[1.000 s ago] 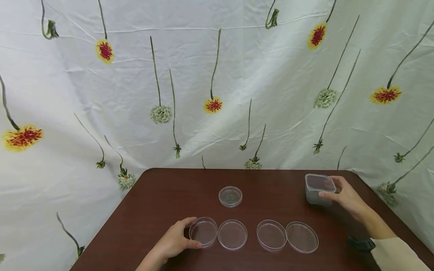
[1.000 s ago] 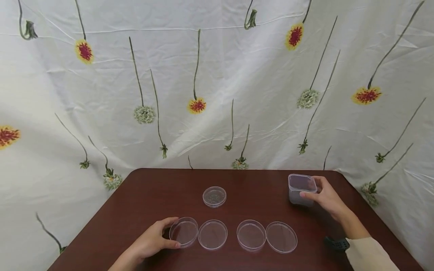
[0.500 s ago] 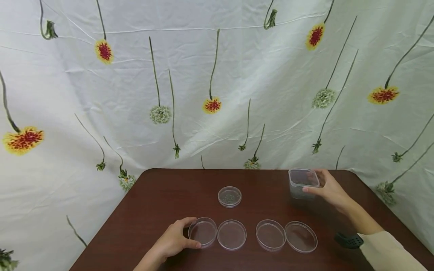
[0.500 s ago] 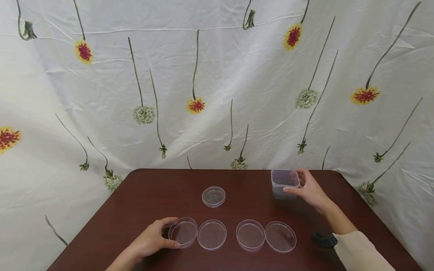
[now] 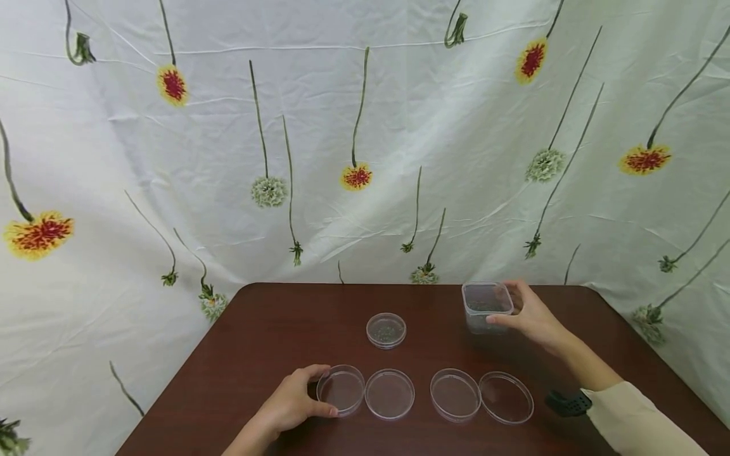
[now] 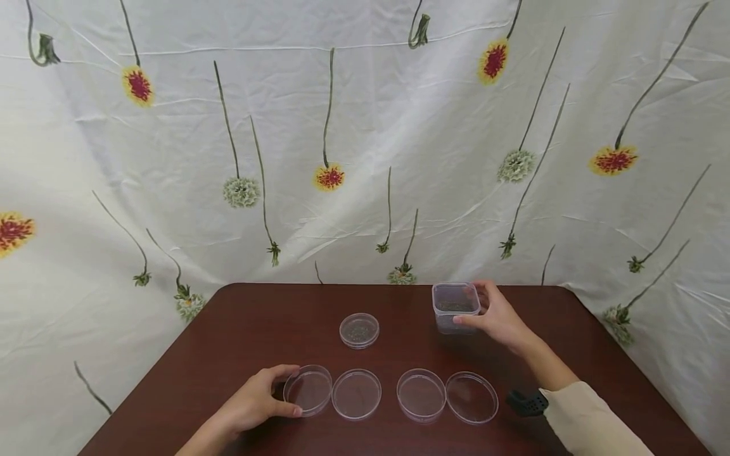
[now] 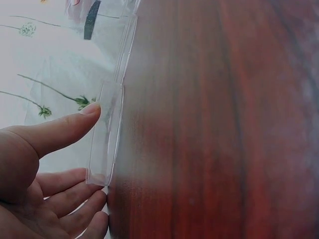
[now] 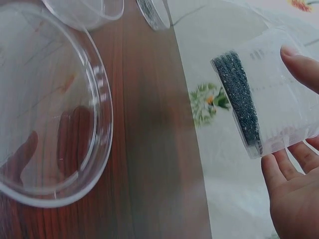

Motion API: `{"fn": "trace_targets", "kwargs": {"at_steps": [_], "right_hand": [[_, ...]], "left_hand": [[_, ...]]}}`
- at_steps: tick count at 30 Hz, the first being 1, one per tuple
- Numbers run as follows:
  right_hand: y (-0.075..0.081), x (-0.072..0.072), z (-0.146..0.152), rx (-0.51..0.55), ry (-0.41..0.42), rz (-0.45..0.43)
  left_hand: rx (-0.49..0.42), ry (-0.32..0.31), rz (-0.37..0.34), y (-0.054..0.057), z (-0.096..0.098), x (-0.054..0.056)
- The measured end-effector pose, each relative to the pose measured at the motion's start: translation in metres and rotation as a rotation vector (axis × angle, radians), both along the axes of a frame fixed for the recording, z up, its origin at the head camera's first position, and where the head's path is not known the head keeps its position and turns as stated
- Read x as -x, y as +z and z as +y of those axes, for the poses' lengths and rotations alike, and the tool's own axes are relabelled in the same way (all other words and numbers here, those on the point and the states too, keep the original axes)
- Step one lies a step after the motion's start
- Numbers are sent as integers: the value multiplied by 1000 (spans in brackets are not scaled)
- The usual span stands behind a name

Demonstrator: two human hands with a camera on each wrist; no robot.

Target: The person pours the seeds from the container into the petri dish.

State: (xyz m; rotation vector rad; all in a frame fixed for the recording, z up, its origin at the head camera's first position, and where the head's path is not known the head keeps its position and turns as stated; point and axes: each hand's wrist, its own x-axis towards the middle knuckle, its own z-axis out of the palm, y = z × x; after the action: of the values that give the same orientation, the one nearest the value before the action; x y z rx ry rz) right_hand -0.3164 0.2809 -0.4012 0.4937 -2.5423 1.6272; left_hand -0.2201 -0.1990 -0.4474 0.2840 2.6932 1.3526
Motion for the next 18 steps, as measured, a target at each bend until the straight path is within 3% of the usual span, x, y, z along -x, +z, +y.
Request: {"fn": "trace_targets", "kwargs": {"at_steps": [18], "right_hand": [[3,2,-48,26,118,-9]], "left_hand": [[32,-11,-4,-1,-2,2]]}}
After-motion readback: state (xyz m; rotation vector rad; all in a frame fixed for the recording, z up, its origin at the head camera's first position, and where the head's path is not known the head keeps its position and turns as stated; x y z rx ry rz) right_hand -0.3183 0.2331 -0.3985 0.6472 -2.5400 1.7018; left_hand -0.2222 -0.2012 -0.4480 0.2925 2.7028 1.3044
